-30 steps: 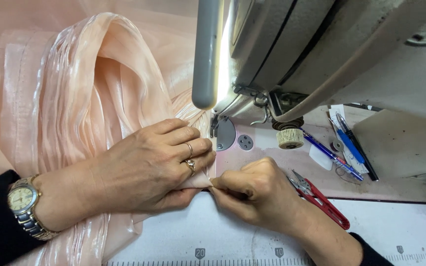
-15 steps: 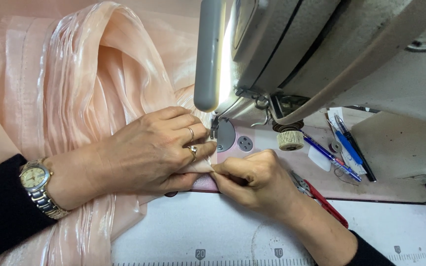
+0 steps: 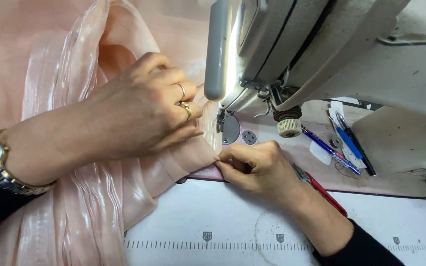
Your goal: Manually folding fabric into pleats and sewing them using an industrial sewing machine.
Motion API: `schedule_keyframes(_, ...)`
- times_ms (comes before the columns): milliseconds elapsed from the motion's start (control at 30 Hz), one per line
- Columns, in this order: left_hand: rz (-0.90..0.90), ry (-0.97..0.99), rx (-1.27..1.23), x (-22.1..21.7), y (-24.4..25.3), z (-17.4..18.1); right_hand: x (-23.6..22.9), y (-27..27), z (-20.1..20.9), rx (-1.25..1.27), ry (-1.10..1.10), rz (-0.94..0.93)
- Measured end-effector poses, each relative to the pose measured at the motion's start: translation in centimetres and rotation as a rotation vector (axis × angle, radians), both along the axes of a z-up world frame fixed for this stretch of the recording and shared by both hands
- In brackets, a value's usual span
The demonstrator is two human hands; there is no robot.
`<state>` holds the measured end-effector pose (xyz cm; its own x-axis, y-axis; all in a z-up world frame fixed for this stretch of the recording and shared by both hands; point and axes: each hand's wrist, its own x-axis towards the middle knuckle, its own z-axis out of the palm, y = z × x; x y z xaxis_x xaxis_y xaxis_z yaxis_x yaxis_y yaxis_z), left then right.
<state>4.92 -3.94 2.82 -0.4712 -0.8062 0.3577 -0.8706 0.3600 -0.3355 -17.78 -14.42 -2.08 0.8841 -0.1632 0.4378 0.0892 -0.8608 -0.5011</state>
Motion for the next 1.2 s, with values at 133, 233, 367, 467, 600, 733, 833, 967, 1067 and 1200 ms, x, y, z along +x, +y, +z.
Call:
schedule_keyframes(133,0.044,-0.038,0.052,0.4,0.3,-0.3,-0.1,0.3,0.2,0.000,-0.001,-0.013)
schedule_keyframes(233,-0.017,0.064,0.063,0.4,0.5,-0.3,-0.2,0.3,0.2,-0.013,-0.011,-0.019)
schedule_keyframes(367,-0.090,0.131,0.057,0.1,1.1,0.1,-0.3,0.4,0.2,-0.035,-0.007,-0.038)
schedule_keyframes(467,-0.103,0.185,0.099,0.2,1.9,-0.2,-0.4,0.4,0.3,-0.035,-0.009,-0.042)
schedule_keyframes(600,-0.074,0.160,0.041,-0.2,3.0,-0.5,-0.4,0.4,0.3,-0.036,0.000,-0.030)
schedule_keyframes(733,-0.037,0.118,-0.052,-0.6,3.5,-0.6,-0.4,0.6,0.4,-0.038,0.003,-0.039)
schedule_keyframes(833,-0.019,0.087,-0.075,-0.4,3.4,-0.9,-0.3,0.7,0.4,-0.043,0.010,-0.052)
schedule_keyframes(967,-0.029,0.087,-0.091,-0.3,3.3,-1.2,-0.2,0.7,0.6,-0.038,0.021,-0.037)
schedule_keyframes(1067,-0.050,0.069,-0.201,-0.6,3.3,-0.7,-0.3,1.1,0.8,-0.024,0.011,-0.049)
schedule_keyframes(1200,-0.054,0.046,-0.316,-0.6,3.4,0.2,-1.1,2.5,2.4,0.106,-0.019,-0.160)
